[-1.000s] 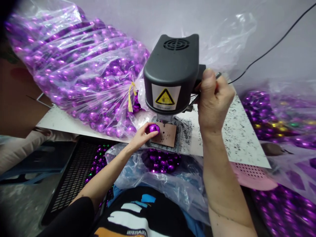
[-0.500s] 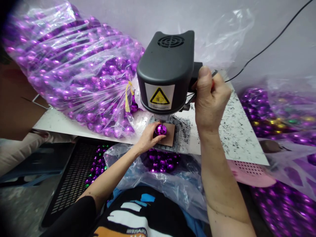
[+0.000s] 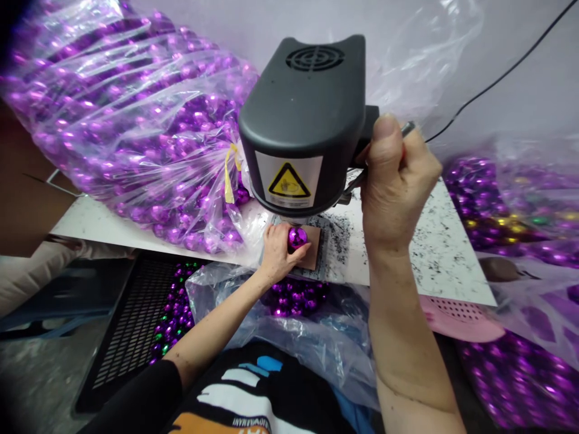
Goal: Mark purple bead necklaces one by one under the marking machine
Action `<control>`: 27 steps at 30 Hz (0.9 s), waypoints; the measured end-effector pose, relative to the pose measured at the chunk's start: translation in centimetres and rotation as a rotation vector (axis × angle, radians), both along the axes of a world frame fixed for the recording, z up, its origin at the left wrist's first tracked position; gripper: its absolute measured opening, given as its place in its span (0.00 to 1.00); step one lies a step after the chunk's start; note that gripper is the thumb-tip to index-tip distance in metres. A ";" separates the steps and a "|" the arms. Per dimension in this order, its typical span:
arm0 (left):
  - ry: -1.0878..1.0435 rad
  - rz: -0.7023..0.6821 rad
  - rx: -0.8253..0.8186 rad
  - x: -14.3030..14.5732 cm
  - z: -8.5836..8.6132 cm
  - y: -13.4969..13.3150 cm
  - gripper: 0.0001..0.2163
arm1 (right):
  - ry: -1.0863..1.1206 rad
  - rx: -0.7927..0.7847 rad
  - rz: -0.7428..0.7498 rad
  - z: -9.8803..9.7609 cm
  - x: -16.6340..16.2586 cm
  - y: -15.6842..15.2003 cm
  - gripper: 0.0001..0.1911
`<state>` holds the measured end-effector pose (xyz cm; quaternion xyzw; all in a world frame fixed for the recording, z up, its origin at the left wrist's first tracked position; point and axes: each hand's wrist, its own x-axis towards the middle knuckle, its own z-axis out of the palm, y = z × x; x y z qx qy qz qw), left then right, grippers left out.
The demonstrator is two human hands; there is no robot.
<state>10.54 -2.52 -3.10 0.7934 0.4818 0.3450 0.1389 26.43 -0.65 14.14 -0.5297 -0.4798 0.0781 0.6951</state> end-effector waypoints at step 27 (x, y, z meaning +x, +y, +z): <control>0.029 0.030 0.023 0.1 0.0 -0.1 0.20 | -0.379 0.127 -0.127 -6.8 -1.9 -7.7 0.06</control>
